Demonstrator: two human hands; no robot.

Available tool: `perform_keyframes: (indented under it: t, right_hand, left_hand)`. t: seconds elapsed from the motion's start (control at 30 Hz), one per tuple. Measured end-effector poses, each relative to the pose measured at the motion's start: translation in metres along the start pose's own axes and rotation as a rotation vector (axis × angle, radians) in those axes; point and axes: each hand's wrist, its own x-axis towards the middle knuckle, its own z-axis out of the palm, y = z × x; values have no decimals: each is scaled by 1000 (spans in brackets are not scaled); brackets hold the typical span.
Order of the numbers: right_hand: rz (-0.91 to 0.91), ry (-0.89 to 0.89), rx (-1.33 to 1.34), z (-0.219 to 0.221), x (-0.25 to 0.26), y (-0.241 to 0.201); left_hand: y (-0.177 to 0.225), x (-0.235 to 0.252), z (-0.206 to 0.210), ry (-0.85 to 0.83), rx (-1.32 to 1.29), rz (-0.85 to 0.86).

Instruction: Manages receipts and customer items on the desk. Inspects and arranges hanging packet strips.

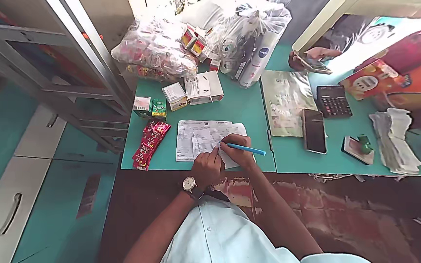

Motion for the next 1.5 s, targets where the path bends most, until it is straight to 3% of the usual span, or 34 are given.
perform_keyframes:
  t: [0.13, 0.27, 0.37, 0.63, 1.03, 1.5]
  right_hand:
    - [72, 91, 71, -2, -1, -2]
    - [236, 235, 653, -17, 1, 2]
    - [268, 261, 794, -22, 2, 5]
    - [143, 181, 660, -15, 0, 11]
    - [143, 132, 479, -10, 2, -3]
    - [129, 147, 432, -11, 1, -1]
  left_hand:
    - [1, 1, -1, -25, 19, 10]
    - [2, 4, -2, -33, 34, 10]
    - [3, 4, -3, -41, 42, 7]
    - [3, 3, -1, -29, 20, 5]
    - [6, 9, -17, -128, -41, -49]
    - [6, 7, -4, -57, 23, -12]
